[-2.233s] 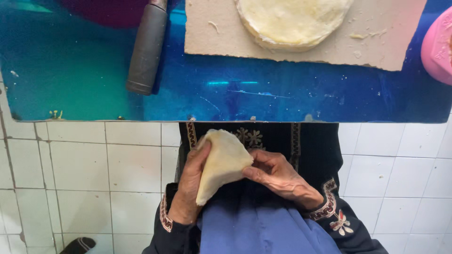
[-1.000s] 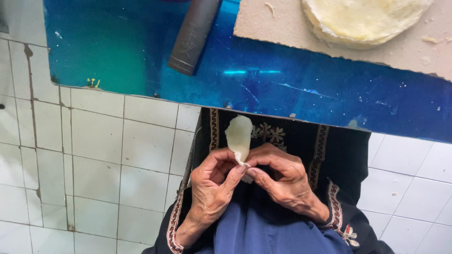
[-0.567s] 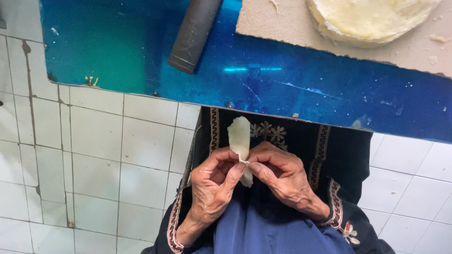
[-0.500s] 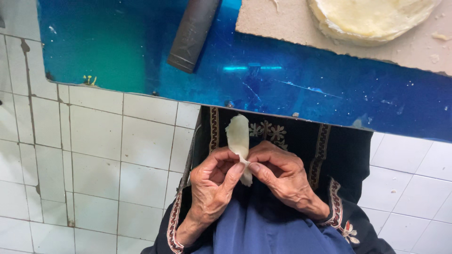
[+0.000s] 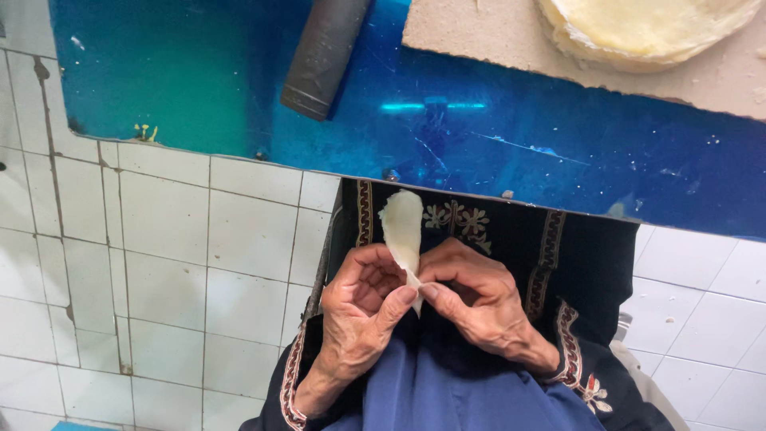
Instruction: The person stretches and thins a piece of soft dough by hand, pulling and pressing it into a thin round wrapper and stacking it with finished wrappers on the board. They then use a knife to trim and cut the dough pieces into smaller portions on the work surface.
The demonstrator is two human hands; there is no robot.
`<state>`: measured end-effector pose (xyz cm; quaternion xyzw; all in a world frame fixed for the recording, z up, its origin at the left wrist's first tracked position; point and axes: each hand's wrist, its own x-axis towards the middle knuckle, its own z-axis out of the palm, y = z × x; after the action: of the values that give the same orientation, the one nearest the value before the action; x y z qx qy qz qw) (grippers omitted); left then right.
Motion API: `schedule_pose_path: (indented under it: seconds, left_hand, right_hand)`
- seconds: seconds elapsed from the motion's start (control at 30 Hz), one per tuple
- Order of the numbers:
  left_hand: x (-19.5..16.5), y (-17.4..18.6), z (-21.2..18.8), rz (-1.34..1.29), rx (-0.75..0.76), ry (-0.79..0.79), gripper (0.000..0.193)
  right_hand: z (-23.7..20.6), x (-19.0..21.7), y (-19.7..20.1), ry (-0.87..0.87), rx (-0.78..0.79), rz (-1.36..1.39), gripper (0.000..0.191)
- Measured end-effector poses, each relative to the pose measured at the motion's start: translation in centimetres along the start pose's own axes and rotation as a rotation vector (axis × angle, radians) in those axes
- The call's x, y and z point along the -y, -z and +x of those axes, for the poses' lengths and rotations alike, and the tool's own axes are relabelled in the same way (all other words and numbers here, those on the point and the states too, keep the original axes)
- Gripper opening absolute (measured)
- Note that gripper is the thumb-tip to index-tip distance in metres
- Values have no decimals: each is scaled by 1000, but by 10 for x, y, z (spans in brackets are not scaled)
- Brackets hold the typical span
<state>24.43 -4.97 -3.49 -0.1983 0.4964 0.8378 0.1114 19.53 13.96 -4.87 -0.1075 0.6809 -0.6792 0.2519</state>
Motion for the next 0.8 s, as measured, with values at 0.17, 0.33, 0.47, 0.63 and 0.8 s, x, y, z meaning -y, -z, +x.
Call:
schedule_pose_path:
  seconds: [0.17, 0.33, 0.47, 0.63, 0.8]
  left_hand:
    - [3, -1, -5, 144, -41, -2, 24]
    - [-6, -9, -8, 461, -38, -130, 24]
    - [-15, -13, -6, 826, 5, -391, 31]
    - [-11, -11, -8, 593, 56, -259, 35]
    - [7, 6, 1, 25, -9, 20, 38]
  right_hand:
    - [-1, 9, 1, 98, 10, -69, 15]
    - [-5, 8, -2, -1, -40, 131, 24]
    - [-5, 3, -7, -28, -49, 184, 28]
    - [-2, 6, -10, -71, -99, 106, 16]
    - [3, 15, -9, 207, -74, -159, 17]
